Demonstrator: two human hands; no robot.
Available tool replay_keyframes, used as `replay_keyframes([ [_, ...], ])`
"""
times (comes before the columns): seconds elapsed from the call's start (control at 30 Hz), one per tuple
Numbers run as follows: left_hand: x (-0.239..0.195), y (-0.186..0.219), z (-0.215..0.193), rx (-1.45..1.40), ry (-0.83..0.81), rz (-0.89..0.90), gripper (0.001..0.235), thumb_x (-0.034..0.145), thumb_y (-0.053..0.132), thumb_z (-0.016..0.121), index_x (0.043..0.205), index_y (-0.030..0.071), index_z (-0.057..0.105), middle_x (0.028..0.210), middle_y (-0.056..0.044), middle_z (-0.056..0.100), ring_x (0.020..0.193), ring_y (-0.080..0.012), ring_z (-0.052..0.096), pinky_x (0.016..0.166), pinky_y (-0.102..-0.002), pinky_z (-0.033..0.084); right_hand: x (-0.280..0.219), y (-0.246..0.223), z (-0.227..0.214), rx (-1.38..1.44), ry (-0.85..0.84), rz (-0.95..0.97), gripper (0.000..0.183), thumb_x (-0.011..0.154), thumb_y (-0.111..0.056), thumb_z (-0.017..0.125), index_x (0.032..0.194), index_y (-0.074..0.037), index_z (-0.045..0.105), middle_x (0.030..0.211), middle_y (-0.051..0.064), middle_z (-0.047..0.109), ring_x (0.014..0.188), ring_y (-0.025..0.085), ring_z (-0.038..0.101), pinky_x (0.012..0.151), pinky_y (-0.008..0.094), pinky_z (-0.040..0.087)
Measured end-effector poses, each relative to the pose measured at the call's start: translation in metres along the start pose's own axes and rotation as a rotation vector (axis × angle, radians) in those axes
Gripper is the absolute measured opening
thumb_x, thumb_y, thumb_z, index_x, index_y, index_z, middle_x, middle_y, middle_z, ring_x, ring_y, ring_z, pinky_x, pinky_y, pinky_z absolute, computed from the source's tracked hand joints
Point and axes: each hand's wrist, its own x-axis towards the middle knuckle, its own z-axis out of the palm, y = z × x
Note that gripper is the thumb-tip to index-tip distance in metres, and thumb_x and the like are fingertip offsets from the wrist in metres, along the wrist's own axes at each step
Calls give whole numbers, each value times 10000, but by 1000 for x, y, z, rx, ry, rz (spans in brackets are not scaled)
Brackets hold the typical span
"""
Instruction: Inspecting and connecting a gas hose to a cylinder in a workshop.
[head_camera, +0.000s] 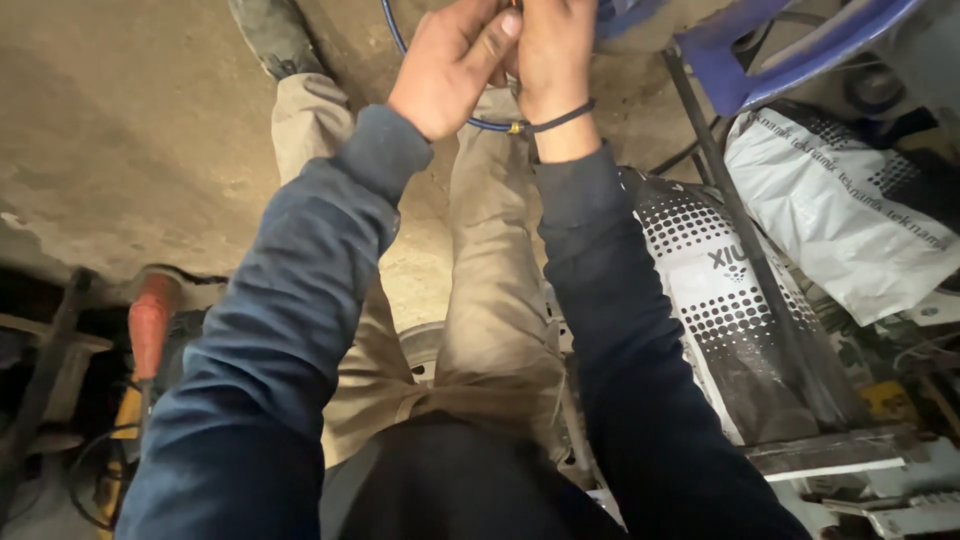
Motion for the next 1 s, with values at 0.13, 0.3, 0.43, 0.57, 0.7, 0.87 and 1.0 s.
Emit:
replay_keyframes([
  [0.13, 3, 2, 2, -16, 43, -7, 337, 1169, 290, 532, 1044, 0, 651, 775, -58, 662, 695, -122, 637, 650, -303, 536, -2, -7, -3, 196, -75, 48, 301, 1142, -219, 548, 923, -18, 597, 682, 87, 585, 483, 216, 517, 414, 357, 392],
  [0.3, 4, 6, 2, -117, 60, -27, 344, 1145, 304, 516, 1022, 8, 642, 729, -43, 625, 649, -118, 618, 605, -307, 511, -12, -16, 4, 442, -265, 26, 271, 1084, -337, 569, 1129, -75, 616, 810, 87, 658, 554, 225, 570, 442, 354, 447],
  [0.43, 5, 13, 0, -175, 18, -46, 321, 1139, 293, 535, 1051, 3, 638, 765, -56, 617, 666, -139, 605, 618, -327, 499, -19, -15, 9, 272, -157, -72, 268, 1071, -336, 624, 1127, -75, 606, 860, 67, 672, 553, 186, 575, 491, 347, 454],
  [0.57, 6, -6, -9, 435, 132, 140, 204, 1085, 234, 618, 1082, 39, 679, 842, -132, 674, 749, -293, 649, 663, -399, 521, -16, 5, -8, -292, 121, -381, 318, 1139, -247, 740, 1006, 22, 635, 835, 40, 593, 712, 165, 473, 639, 324, 416],
  [0.7, 7, 8, -13, 705, 162, 338, 133, 1065, 183, 670, 1129, 74, 710, 948, -175, 701, 857, -409, 670, 720, -479, 527, -20, -27, 15, -522, 265, -345, 322, 1031, -295, 728, 903, -9, 653, 761, 43, 693, 653, 122, 554, 604, 304, 483],
  [0.87, 3, 11, -10, 872, 219, 469, 156, 1003, 125, 690, 1154, 105, 725, 951, -169, 703, 840, -410, 660, 708, -511, 512, -27, -52, 44, -1046, 613, -233, 333, 873, -420, 761, 873, -90, 721, 757, 92, 766, 684, 265, 754, 639, 380, 569],
  [1.0, 6, -11, -14, 966, 245, 434, 144, 987, 126, 722, 1130, 132, 731, 909, -153, 710, 805, -386, 672, 670, -510, 504, -31, -68, 71, -1121, 753, -94, 362, 822, -493, 723, 912, -144, 756, 803, 94, 781, 776, 365, 733, 676, 466, 565],
])
